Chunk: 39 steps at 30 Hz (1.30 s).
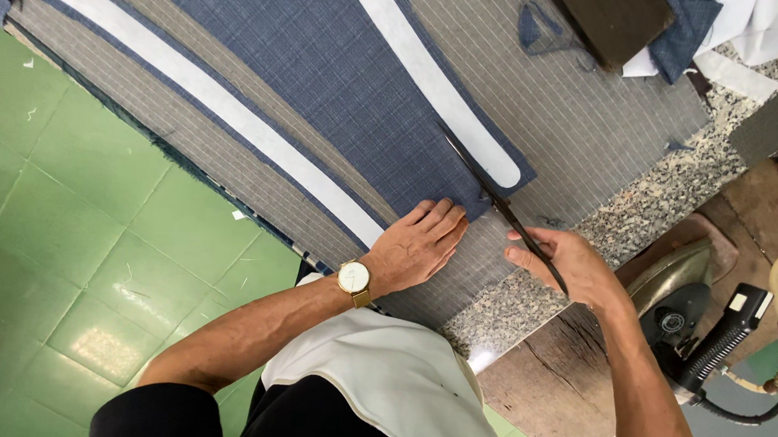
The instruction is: The person uses shears to cut a piece of blue patterned fabric along white paper templates laid on a work table. The person holds the fabric steady with one hand while cutting with the other, following the template lines to separate the fabric pieces.
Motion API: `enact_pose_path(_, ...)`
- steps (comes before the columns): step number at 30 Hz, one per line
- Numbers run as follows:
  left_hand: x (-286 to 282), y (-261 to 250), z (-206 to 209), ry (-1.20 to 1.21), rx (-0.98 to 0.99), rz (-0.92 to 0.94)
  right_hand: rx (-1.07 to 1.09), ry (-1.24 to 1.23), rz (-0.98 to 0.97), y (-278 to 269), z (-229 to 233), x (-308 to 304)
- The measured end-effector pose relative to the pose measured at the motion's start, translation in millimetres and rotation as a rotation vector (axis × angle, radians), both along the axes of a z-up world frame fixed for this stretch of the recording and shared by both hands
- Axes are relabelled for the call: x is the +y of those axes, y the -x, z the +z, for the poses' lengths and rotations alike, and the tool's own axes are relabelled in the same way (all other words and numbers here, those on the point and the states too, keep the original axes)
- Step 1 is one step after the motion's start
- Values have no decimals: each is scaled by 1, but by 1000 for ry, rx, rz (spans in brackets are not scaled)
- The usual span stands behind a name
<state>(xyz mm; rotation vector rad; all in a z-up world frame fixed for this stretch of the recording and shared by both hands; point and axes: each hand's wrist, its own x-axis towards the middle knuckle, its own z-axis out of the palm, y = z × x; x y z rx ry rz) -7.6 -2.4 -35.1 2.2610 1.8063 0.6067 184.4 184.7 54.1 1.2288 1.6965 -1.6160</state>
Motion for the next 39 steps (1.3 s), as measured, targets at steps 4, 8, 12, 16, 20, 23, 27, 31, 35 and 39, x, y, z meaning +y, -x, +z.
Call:
enact_pose_path(4,0,0,-1,2,6,0,24,-51,37,19,9,2)
enact_pose_path(8,0,2,1,-3,-10,2,-17,-72,52,33,8,3)
enact_pose_path(12,0,3,3,-2,-18,2,-21,-88,43,43,13,3)
enact_pose_path(16,0,1,2,-2,-22,-3,-33,35,-124,37,8,-1)
enact_pose_path(20,0,3,3,-12,-31,5,-5,108,-153,41,8,1)
enact_pose_path(23,1,4,4,-24,-38,-1,8,98,-135,48,6,3)
enact_pose_path(27,3,7,7,-36,-47,-14,9,21,-26,57,1,6)
enact_pose_path(31,2,8,6,-22,-37,-23,20,7,-46,73,6,5)
enact_pose_path(35,3,10,5,-34,-50,-29,12,7,-69,74,-4,2)
enact_pose_path(39,5,16,14,-50,-57,-41,-24,79,-191,83,10,1)
